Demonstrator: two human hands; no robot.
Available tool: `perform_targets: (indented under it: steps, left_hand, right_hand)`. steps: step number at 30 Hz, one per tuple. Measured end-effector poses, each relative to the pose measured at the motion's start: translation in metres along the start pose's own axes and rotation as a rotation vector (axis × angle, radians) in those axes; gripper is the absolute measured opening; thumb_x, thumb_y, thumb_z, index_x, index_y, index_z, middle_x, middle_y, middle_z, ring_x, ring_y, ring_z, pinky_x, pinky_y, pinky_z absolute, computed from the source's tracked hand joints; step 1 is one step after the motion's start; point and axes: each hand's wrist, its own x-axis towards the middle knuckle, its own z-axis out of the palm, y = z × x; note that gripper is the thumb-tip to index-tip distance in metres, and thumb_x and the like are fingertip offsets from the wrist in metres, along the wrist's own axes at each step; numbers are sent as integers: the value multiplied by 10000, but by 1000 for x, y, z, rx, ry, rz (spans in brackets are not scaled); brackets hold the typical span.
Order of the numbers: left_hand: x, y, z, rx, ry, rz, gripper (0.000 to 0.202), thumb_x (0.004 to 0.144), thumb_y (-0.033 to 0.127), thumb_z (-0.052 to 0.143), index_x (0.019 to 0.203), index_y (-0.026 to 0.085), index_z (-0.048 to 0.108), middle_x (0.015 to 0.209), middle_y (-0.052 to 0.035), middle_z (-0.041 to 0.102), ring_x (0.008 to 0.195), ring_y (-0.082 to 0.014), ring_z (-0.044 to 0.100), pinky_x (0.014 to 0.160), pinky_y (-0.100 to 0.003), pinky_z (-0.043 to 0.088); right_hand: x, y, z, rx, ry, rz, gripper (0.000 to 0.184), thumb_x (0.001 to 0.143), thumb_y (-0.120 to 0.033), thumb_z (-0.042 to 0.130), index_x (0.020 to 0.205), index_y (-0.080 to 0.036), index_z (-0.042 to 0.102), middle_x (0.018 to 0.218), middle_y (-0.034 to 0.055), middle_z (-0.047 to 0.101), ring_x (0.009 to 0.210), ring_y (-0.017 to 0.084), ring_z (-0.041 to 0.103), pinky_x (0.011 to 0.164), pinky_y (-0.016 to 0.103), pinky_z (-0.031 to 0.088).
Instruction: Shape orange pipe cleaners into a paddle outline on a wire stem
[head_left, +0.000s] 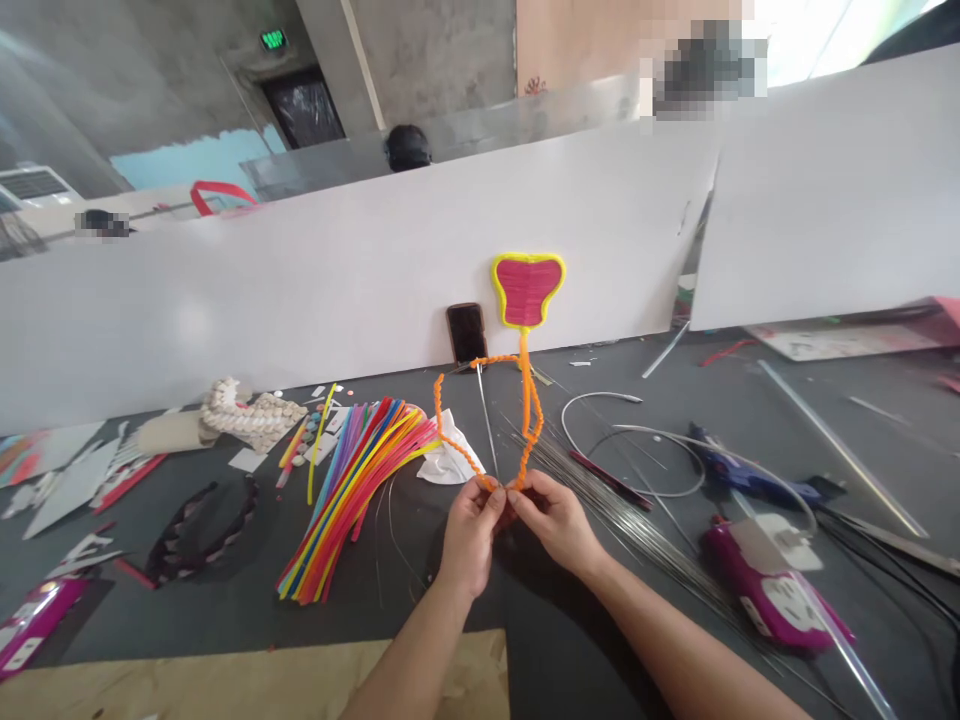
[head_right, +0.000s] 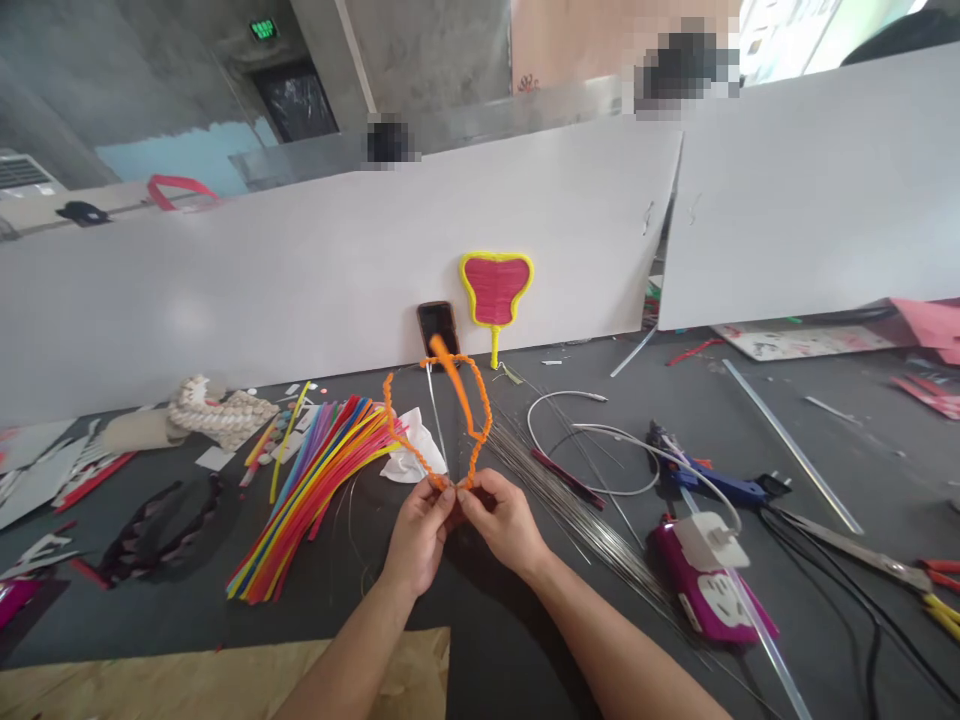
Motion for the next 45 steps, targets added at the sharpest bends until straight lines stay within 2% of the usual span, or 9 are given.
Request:
perform_targets:
  steps: [5, 9, 14, 20, 25, 30, 36, 42, 45]
  left_hand:
    - [1, 0, -2, 80, 26, 59, 199, 698, 300, 728, 725, 167, 582, 669, 34, 592, 614, -88, 544, 630, -221, 441]
    - [-1, 0, -1, 87, 54, 10, 194, 703, 286, 726, 749, 170, 576, 661, 39, 575, 610, -84, 543, 610, -221, 465]
    - [-5, 1, 1, 126, 45, -39, 212, 699, 292, 726, 768, 168, 570, 664, 32, 562, 614, -91, 540, 566, -221, 487]
    - [-7, 1, 3, 214, 60, -35, 234, 691, 313, 724, 755, 163, 556, 673, 29, 543, 599, -94, 529, 485, -203, 480]
    - [-9, -5, 4, 306, 40, -6, 226, 703, 323, 709, 754, 156, 566, 677, 25, 547, 605, -101, 541, 481, -212, 502]
    - [-11, -11, 5, 359, 46, 41, 223, 705, 326, 706, 742, 153, 571, 666, 18, 555, 617, -114, 551, 494, -232, 524]
    - [-10, -10, 6, 281, 87, 28, 240, 690, 326, 718, 723, 156, 552, 669, 17, 554, 618, -115, 550, 485, -231, 523]
    - [-10, -5, 6, 188, 82, -16, 232, 693, 298, 722, 730, 163, 537, 674, 27, 548, 617, -101, 537, 481, -214, 515]
    - [-10, -4, 7, 142, 68, -35, 230, 692, 285, 725, 742, 166, 535, 673, 31, 545, 619, -97, 533, 480, -207, 511]
  right_hand:
    - [2, -5, 0, 216, -9, 94, 299, 759, -469, 629, 858, -187, 622, 681, -6, 550, 557, 111, 468, 513, 243, 389]
    - [6, -9, -6, 367, 44, 135, 320, 762, -465, 635, 913, -184, 622, 643, -26, 500, 534, 94, 439, 513, 235, 379]
    - [10, -11, -13, 464, 35, 150, 315, 759, -419, 661, 944, -173, 601, 771, 5, 567, 554, 76, 458, 519, 223, 383]
    - [17, -14, -23, 448, 267, 56, 537, 688, -380, 730, 1127, -253, 449, 854, -16, 571, 619, 101, 530, 538, 232, 442]
    - [23, -14, -31, 339, 354, 48, 549, 580, -372, 793, 1015, -222, 494, 765, -23, 590, 645, 127, 566, 528, 233, 452]
    - [23, -18, -30, 300, 394, 8, 314, 650, -390, 743, 824, -196, 566, 615, -42, 568, 517, 97, 503, 486, 229, 410]
    - [20, -23, -33, 488, 353, 112, 304, 686, -422, 713, 826, -160, 647, 744, 39, 670, 563, 113, 559, 493, 230, 441]
    - [20, -21, -34, 603, 284, 144, 256, 705, -403, 714, 770, -157, 681, 736, 37, 673, 596, 98, 580, 523, 198, 464]
    - [19, -21, -35, 651, 183, 141, 235, 704, -367, 729, 827, -169, 694, 783, 37, 679, 628, 91, 575, 576, 202, 480]
